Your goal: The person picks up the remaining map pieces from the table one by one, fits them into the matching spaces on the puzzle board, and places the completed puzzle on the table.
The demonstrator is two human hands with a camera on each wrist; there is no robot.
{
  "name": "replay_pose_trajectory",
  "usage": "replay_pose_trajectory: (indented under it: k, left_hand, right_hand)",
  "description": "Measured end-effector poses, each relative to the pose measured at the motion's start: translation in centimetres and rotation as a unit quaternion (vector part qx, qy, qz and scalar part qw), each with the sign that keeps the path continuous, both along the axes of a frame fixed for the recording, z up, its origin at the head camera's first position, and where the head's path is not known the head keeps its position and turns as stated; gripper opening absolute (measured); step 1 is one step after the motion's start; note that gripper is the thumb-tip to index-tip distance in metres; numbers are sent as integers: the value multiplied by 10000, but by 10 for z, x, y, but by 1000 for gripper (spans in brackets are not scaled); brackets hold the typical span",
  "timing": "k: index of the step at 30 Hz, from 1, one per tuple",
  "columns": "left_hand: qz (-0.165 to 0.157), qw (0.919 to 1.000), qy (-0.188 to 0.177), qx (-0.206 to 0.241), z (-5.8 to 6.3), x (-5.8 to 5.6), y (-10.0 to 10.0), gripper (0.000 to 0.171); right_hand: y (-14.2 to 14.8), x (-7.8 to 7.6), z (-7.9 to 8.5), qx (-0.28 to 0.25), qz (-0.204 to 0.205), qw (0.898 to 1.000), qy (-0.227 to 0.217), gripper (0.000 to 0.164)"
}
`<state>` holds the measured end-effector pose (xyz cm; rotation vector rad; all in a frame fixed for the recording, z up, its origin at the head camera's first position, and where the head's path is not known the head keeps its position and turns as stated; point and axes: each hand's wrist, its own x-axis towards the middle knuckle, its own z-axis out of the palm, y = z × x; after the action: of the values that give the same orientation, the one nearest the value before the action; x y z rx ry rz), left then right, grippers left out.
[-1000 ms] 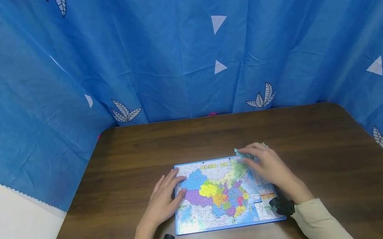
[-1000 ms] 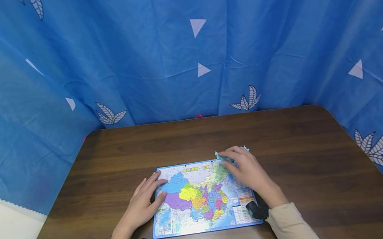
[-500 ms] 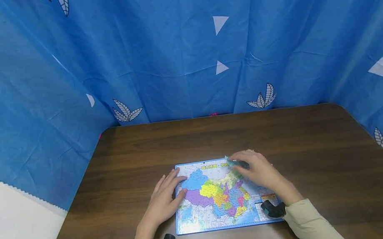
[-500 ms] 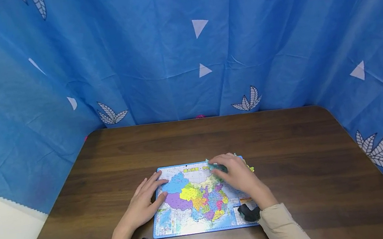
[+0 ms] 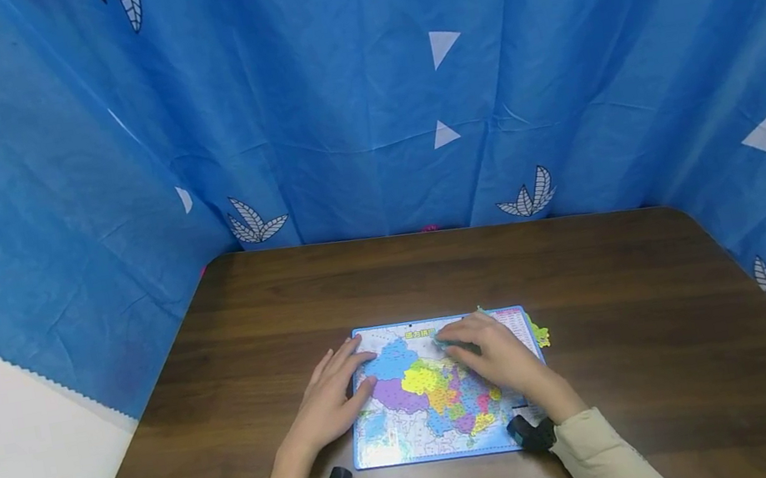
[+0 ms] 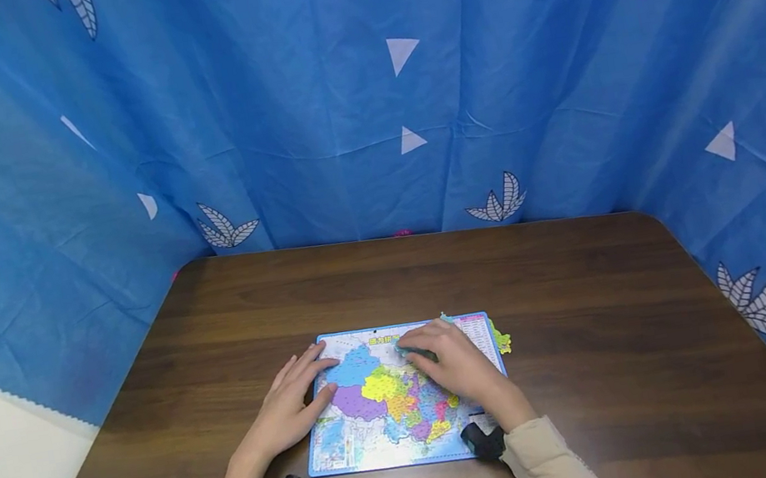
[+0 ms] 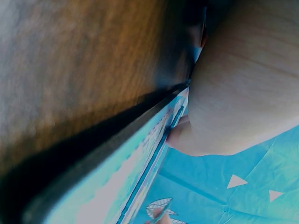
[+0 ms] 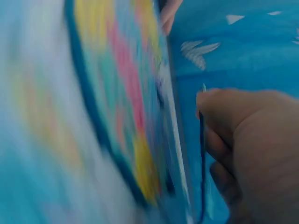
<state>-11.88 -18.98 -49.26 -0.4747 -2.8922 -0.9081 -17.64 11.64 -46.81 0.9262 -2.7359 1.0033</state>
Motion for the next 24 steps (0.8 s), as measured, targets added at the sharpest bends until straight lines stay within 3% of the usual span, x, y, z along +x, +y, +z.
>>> replay_pose_trajectory:
  k: [9, 15, 24]
  left_hand:
    - [-90, 9999, 69, 67, 3, 0, -1, 42]
    - [-11, 10000, 25, 6, 2, 1, -1, 42]
    - [-44, 10000, 13, -26, 1, 0, 1, 42]
  right_hand:
    - [-7, 3, -20, -402, 252, 9947, 914, 29]
    - [-8, 4, -24, -485, 421, 9942, 863, 27]
    - [-6, 5, -25, -391, 349, 9960, 720, 27]
